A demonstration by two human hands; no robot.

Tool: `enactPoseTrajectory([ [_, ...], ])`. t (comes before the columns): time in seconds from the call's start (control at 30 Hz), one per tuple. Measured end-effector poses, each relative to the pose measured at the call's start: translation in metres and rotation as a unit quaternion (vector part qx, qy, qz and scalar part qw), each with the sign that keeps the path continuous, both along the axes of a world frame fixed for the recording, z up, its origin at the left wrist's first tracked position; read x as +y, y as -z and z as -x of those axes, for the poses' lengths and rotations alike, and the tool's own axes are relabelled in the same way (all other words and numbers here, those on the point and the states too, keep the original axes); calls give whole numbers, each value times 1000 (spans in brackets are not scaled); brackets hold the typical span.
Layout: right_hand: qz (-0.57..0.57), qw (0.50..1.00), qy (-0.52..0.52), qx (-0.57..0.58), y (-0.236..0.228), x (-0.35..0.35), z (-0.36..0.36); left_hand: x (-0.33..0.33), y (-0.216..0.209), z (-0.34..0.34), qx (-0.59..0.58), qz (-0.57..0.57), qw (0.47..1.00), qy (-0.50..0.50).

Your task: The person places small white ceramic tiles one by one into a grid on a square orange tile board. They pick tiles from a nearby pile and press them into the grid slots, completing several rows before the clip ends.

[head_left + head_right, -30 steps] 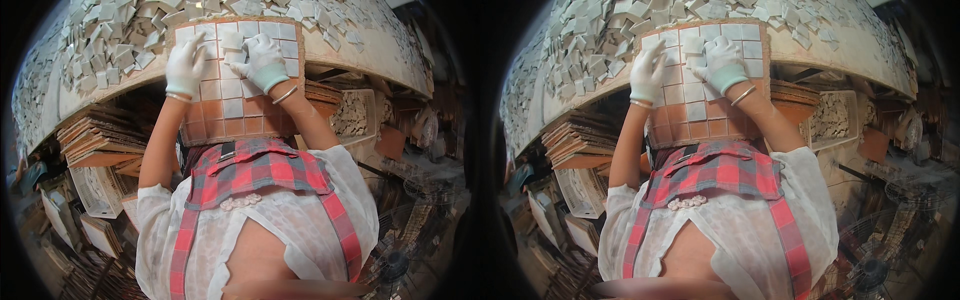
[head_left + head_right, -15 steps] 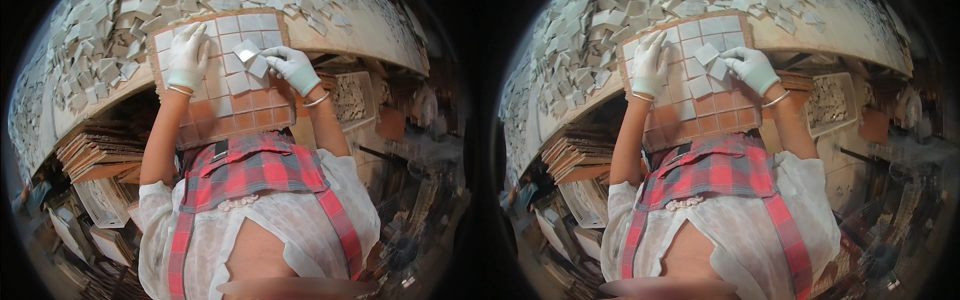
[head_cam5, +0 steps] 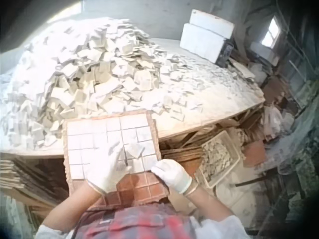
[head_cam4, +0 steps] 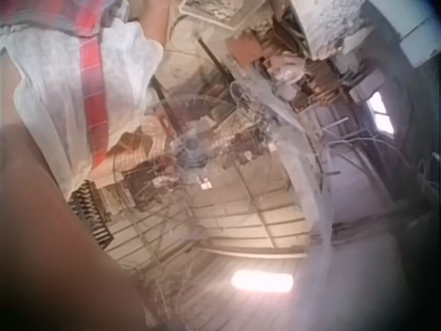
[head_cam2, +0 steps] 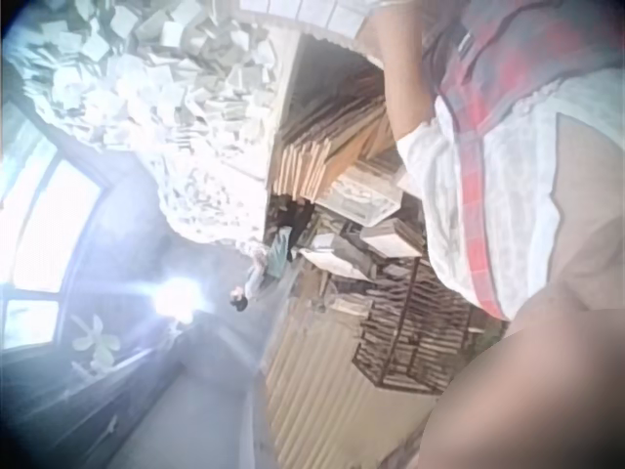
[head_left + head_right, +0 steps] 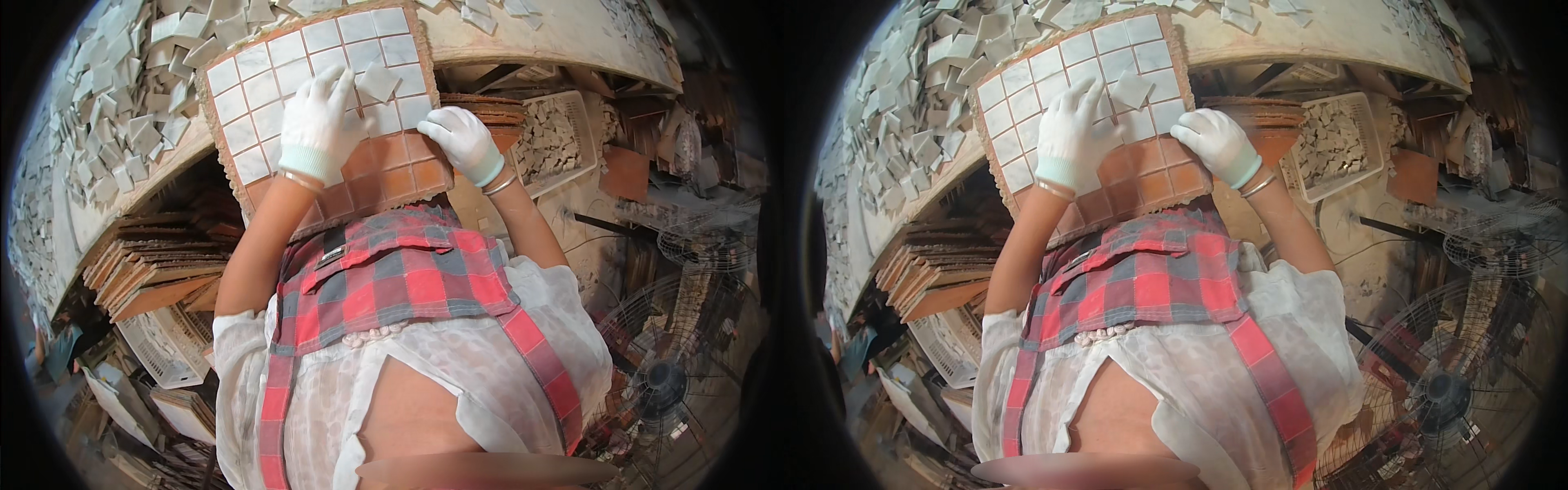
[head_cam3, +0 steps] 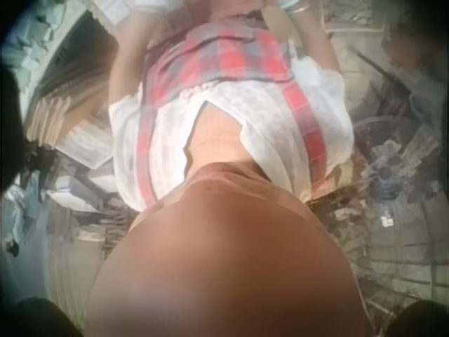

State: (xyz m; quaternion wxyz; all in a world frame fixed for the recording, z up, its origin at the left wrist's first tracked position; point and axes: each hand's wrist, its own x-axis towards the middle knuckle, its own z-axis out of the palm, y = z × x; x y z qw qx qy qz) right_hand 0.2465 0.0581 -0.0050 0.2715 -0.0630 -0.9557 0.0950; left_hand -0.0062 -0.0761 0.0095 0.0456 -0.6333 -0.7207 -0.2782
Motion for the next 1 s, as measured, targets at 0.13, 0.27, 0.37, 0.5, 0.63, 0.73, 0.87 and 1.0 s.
enactPoseTrajectory([
  [0.13,101,995,-21,-12,2,14,7,-33,3,0,-11,53,996,66],
  [0.27,142,986,76,35,-14,26,25,-35,16,5,-55,-38,988,138],
  [0.37,54,986,152,-39,-17,20,57,-34,20,12,-5,-91,975,203],
  [0.5,73,974,193,-95,-16,17,92,-38,23,15,-18,-66,976,207],
  [0.63,210,965,148,-60,-23,14,93,-45,29,6,-23,-48,984,170],
  [0.73,202,977,64,10,-27,2,71,-51,30,4,-19,-42,986,162],
  [0.87,-2,997,-69,-15,-23,-15,34,-53,24,3,-47,-52,991,115],
  [1.0,50,992,-74,-93,-7,-28,23,-49,15,9,-44,-75,989,121],
])
